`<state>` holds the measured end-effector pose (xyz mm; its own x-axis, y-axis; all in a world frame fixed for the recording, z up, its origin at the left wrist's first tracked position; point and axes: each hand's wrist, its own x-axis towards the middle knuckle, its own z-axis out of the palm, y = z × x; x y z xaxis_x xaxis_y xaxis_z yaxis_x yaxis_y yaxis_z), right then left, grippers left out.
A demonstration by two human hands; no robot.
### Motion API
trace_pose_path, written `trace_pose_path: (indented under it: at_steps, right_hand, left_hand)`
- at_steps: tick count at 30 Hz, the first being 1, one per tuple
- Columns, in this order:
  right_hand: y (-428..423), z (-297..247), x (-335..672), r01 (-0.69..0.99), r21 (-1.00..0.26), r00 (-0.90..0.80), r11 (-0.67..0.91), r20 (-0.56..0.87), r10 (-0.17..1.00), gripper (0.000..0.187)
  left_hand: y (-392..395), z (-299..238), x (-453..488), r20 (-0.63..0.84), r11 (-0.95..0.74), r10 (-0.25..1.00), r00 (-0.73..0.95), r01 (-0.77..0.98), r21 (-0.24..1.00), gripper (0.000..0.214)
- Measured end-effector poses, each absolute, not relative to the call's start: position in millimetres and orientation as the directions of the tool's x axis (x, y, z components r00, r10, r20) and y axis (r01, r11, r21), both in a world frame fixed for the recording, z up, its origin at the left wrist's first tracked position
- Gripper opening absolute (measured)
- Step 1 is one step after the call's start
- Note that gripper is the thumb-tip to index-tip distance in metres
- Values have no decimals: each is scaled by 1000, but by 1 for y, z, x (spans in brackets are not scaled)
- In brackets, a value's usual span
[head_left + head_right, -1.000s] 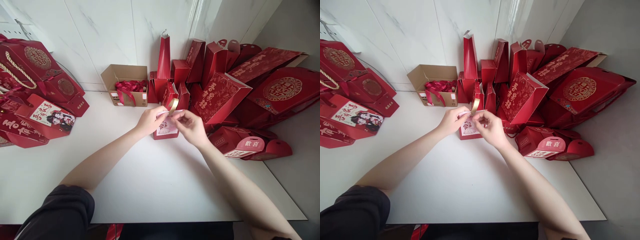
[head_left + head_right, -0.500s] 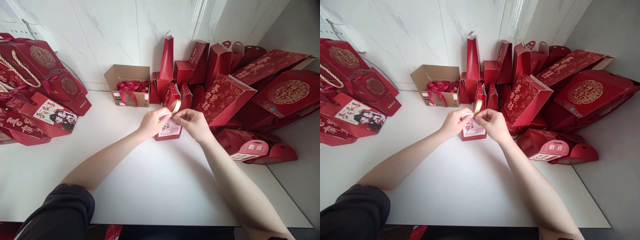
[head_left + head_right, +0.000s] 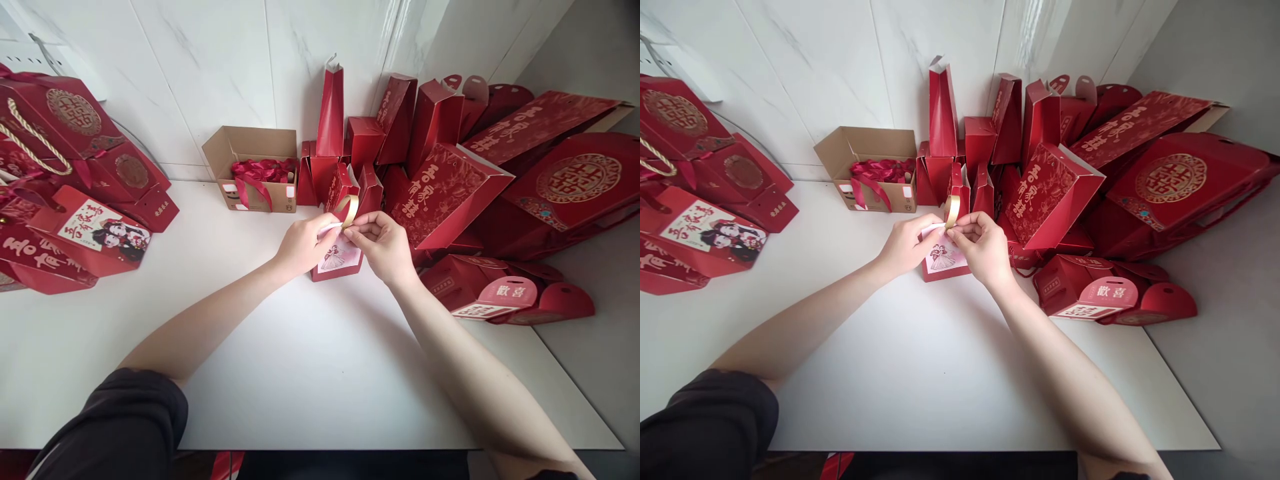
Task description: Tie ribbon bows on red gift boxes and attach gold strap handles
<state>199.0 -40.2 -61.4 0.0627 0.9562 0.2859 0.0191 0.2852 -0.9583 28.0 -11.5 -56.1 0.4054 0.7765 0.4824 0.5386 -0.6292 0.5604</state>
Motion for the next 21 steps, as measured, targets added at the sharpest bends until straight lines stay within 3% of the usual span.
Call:
trace_pose_path:
  at_steps: [3,6,10,14,16,21]
  right_hand:
    - [-41,-63,199,22,-958,56,287,288,956,29]
    - [-43,-62,200,187,-922,54,338,354,934,25]
    - [-48,-59,205,542,-707,25,453,553,833,12]
    - [-48,-57,212,721,-507,29,472,703,710,17]
    - [-46,-57,216,684,-539,10,491,680,733,16]
    - [-42,-57,221,429,-767,-66,478,501,863,18]
  left_hand:
    - [-13,-55,28,481,-633,773,413,541,554,12]
    - [-14,-53,28,479,-638,770,422,542,548,8]
    - [-15,-52,29,463,-632,775,430,534,562,11]
    - [-13,-52,29,422,-609,791,442,505,612,21]
    - [-12,-52,29,404,-605,790,461,481,634,23]
    - [-11,-50,29,389,-609,769,506,397,687,28]
